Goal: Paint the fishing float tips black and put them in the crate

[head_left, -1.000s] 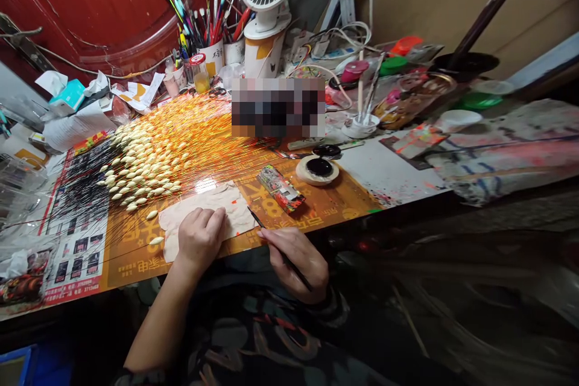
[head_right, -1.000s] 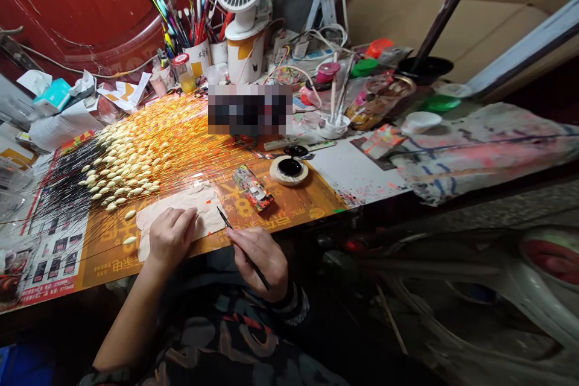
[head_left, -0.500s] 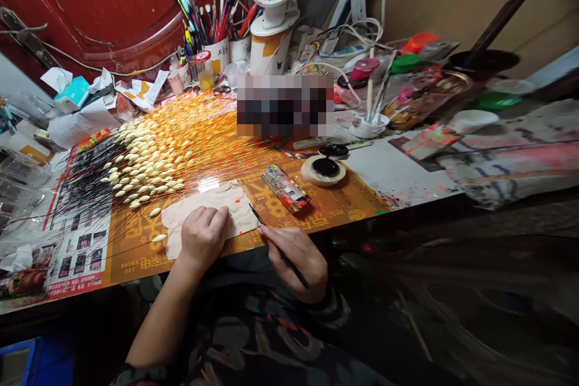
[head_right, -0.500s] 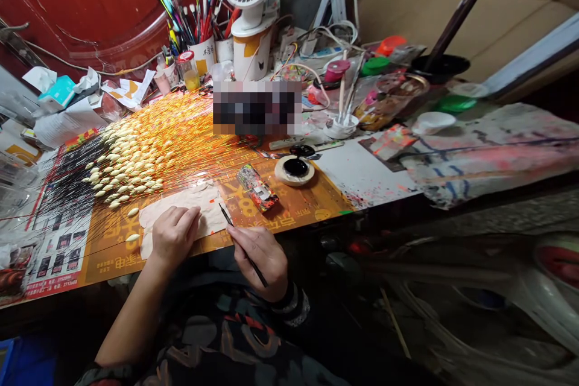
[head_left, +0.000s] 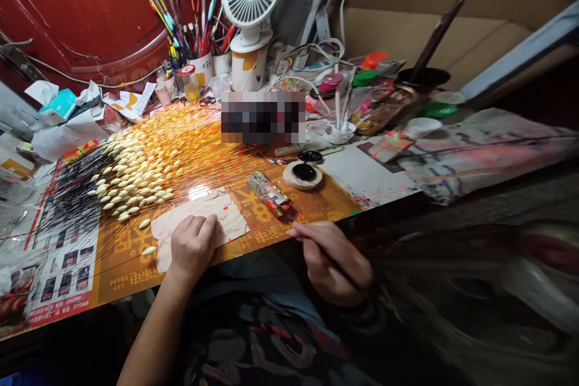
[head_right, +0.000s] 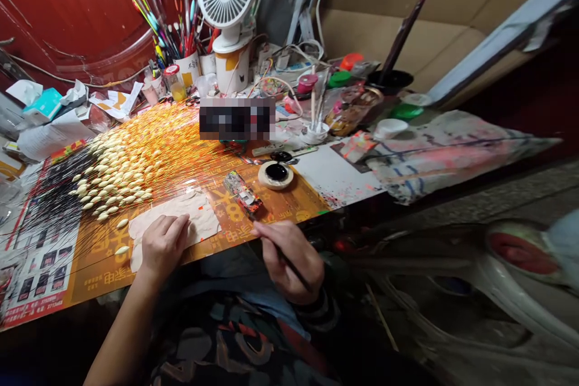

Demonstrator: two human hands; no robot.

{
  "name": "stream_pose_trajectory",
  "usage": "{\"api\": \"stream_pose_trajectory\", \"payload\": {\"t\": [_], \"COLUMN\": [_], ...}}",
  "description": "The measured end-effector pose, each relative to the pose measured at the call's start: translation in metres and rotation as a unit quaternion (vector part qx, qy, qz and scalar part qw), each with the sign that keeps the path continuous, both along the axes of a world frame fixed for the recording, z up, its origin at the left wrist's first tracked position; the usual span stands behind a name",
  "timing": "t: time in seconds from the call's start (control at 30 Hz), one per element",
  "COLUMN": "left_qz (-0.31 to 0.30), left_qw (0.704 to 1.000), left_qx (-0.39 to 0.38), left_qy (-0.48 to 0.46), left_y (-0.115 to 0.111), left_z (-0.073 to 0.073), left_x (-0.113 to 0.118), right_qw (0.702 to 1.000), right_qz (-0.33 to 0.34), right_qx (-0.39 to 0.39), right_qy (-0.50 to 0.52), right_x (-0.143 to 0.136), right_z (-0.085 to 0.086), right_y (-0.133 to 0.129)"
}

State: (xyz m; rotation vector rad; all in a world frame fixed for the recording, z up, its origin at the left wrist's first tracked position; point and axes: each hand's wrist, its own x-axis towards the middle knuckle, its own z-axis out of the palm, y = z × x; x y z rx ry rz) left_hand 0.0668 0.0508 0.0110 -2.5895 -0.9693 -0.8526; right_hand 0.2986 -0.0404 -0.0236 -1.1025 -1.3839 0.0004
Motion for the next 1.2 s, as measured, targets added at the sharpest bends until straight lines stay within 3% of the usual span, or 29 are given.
{"api": "stream_pose_trajectory", "payload": {"t": [0.13, 0.27, 0.63, 1.03, 1.2], "left_qz": [-0.007, -0.009, -0.018, -0.016, -0.007], "left_qw": [1.000, 1.000, 1.000, 1.000, 1.000], "left_qx": [-0.008, 0.004, 0.020, 0.010, 0.007], "left_qy": [0.002, -0.001, -0.001, 0.002, 0.005], "left_y": [0.002, 0.004, 0.006, 0.005, 0.006], "left_z": [-0.001, -0.002, -0.002, -0.001, -0.004], "left_x": [-0.003, -0.003, -0.004, -0.004, -0.004], "right_qw": [0.991, 0.981, 0.976, 0.979, 0.978], "right_qz": [-0.121, -0.172, -0.171, -0.117, -0.124], "right_qx": [-0.037, -0.081, -0.131, -0.165, -0.167], "right_qy": [0.033, 0.039, -0.028, -0.007, 0.016], "right_x": [0.040, 0.071, 0.087, 0.094, 0.099], "right_z": [0.016, 0.027, 0.022, 0.019, 0.018], "right_y": [0.010, 0.028, 0.067, 0.046, 0.040]}}
